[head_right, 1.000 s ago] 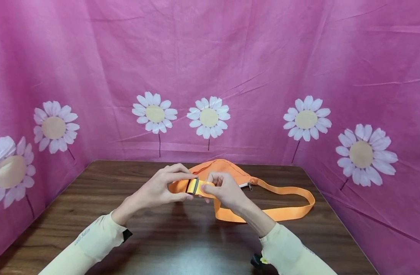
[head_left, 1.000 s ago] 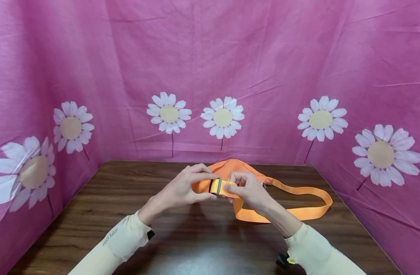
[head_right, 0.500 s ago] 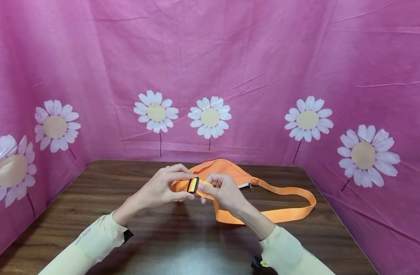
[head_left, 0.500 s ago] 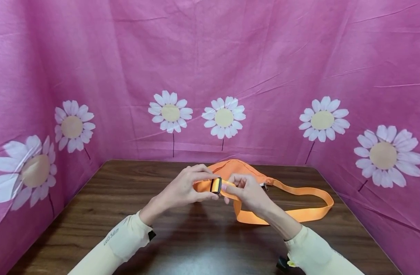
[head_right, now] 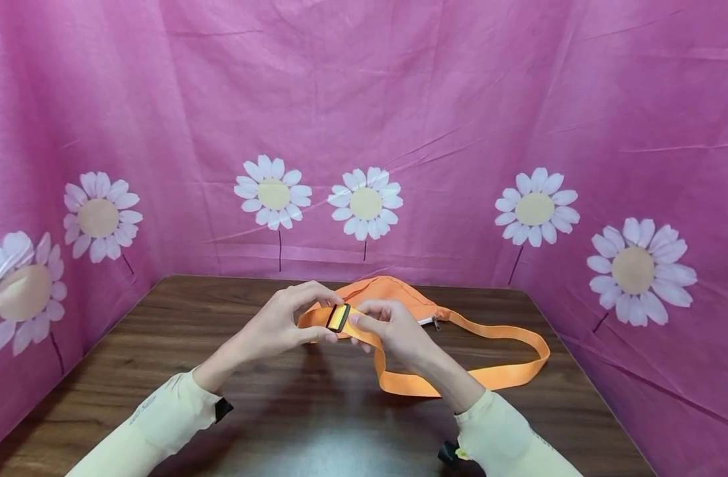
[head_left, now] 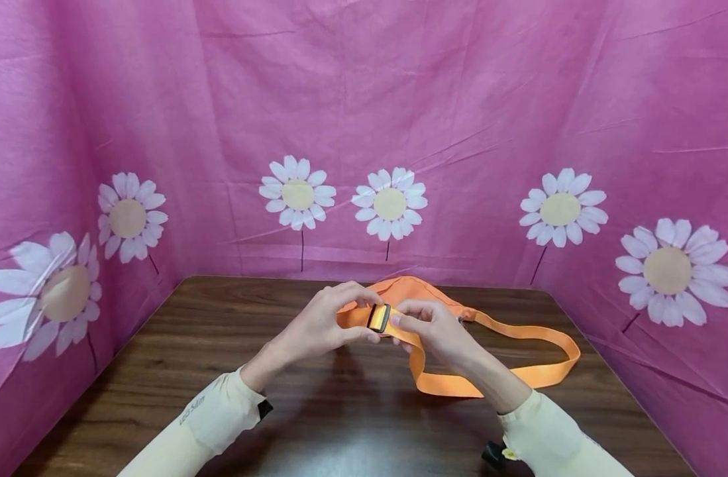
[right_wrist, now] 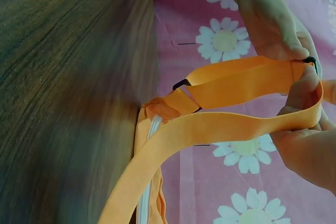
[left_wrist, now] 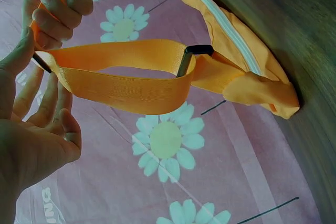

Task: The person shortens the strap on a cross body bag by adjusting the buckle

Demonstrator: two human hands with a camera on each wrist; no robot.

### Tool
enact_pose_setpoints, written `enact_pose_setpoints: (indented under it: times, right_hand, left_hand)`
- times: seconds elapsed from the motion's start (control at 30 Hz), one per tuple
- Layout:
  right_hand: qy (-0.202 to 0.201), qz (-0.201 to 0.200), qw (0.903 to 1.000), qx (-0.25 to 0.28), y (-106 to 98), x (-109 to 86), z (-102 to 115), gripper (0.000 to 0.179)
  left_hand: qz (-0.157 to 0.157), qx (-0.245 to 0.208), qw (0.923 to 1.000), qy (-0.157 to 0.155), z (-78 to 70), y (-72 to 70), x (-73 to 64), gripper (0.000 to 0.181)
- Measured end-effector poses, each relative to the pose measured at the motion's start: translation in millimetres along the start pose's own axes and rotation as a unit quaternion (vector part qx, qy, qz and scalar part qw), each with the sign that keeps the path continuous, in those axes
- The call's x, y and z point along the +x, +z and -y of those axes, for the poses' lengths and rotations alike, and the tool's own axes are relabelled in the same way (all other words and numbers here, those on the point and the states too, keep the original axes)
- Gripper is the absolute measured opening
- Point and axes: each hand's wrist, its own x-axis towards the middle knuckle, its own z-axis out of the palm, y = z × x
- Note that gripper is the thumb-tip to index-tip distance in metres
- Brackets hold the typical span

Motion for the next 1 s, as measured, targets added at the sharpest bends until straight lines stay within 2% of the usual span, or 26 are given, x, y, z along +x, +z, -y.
enact_pose_setpoints:
  times: [0.17,0.33,0.5,0.63,0.77,0.87,1.0]
  right_hand:
    - [0.0,-0.005,0.9996,-0.029,0,-2.5,1,0.027]
    - [-0.015,-0.004,0.9986,-0.05,2,-3.1,1,0.022]
    - [-0.017,-0.002,0.9979,-0.062,4,-3.7,3,0.021]
    - [-0.006,0.018,0.9979,-0.061,1,-2.7,3,0.023]
    - [0.017,0.031,0.9986,-0.04,-6,-3.3,5,0.024]
    - [0.03,0.023,0.9985,-0.04,-12,-4.7,6,0.024]
    - [0.037,0.009,0.9969,-0.068,-17,-5.1,8,0.023]
  left_hand:
    - [0.005,-0.021,0.9997,-0.009,-2.2,3.3,-0.5,0.05]
    - [0.018,-0.04,0.9987,-0.024,-1.7,4.1,-0.7,0.049]
    - [0.034,-0.044,0.9984,-0.007,-1.0,4.4,0.6,0.047]
    - [0.041,-0.042,0.9982,0.004,-1.8,2.1,1.4,0.046]
    - [0.043,-0.031,0.9986,-0.002,-3.9,-1.3,2.3,0.047]
    - [0.041,-0.022,0.9989,-0.012,-5.3,-3.2,2.0,0.049]
    - [0.041,-0.015,0.999,-0.011,-5.2,-3.6,1.8,0.051]
